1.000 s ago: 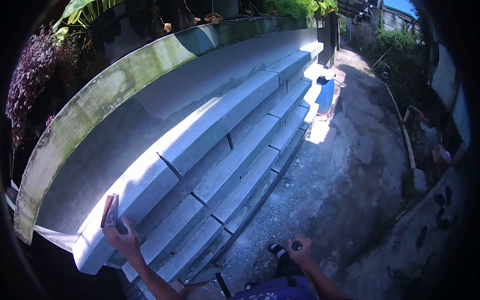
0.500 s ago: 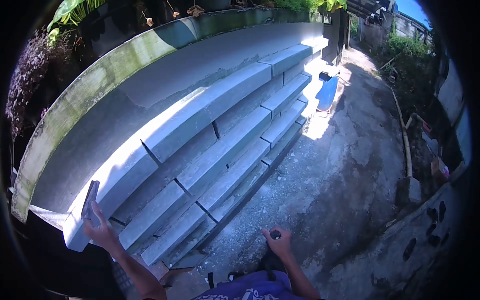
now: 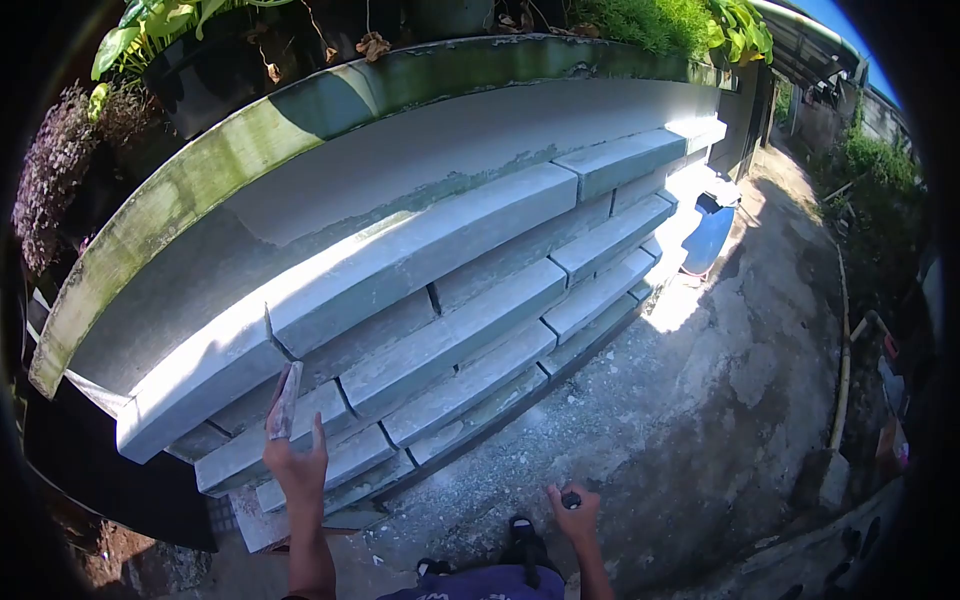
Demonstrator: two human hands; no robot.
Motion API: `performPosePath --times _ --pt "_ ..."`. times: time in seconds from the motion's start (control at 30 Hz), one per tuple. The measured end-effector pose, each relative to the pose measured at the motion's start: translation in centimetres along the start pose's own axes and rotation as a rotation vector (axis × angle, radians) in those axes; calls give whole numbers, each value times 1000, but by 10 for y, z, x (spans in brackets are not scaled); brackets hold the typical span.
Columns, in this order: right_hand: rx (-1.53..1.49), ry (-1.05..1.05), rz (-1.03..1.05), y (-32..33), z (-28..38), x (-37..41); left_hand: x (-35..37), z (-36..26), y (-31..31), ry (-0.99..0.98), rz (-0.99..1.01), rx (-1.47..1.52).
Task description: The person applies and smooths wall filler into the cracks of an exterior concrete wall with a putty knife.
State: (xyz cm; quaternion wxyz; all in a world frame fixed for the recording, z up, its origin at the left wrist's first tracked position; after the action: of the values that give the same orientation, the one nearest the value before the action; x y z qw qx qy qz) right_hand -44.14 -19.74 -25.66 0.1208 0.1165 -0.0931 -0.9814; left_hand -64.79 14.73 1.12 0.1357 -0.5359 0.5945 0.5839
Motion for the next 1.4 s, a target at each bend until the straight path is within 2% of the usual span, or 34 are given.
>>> performPosePath --times 0.27,0.4,0.5,0.63,0.67,0.73,0.87,0.97,1.07,1.17,1.2,1.3,1.37,1.4 --pt "53 20 79 7 -19 -49 -12 -19 -36 26 58 -115" --pt "43 18 110 -16 -14 -55 -3 0 -51 184 203 -174" --pt "44 31 171 -42 -10 -61 -14 -16 -37 194 118 -162" --pt "-38 -15 275 -82 -6 -58 -10 -7 -39 341 107 -151" --pt "-40 16 297 -90 1 -57 -15 -10 -36 280 62 -151" --pt "-50 78 337 -106 22 -53 -10 6 -52 442 209 -17" --pt "-54 94 408 -126 10 -47 -7 7 -62 534 296 177" --pt "-66 93 430 -131 12 -43 1 18 -70 499 136 209" --pt "-71 74 434 -126 17 -40 11 26 -76 506 75 333" --pt "-83 49 423 -118 18 -35 21 31 -64 389 -92 417" --pt "-80 53 413 -114 17 -34 28 32 -62 395 -32 492" --pt "-61 56 402 -105 10 -32 75 50 -59 380 233 431" --pt "-53 73 412 -106 9 -35 111 57 -52 449 563 341" --pt "-47 85 427 -107 10 -35 142 70 -54 416 628 323"
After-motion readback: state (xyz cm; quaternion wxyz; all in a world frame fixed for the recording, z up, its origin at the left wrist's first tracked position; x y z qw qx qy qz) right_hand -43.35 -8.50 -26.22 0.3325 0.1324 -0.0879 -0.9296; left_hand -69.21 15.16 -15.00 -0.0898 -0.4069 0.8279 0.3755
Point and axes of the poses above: each hand's wrist, its own x-axis away from the middle knuckle, its own y-axis out of the back of the hand, z = x × y, the point moved 6 cm from there along -x, towards the middle knuckle, and after that the axes turned 8 degrees about -x, right-handed, at the moved point
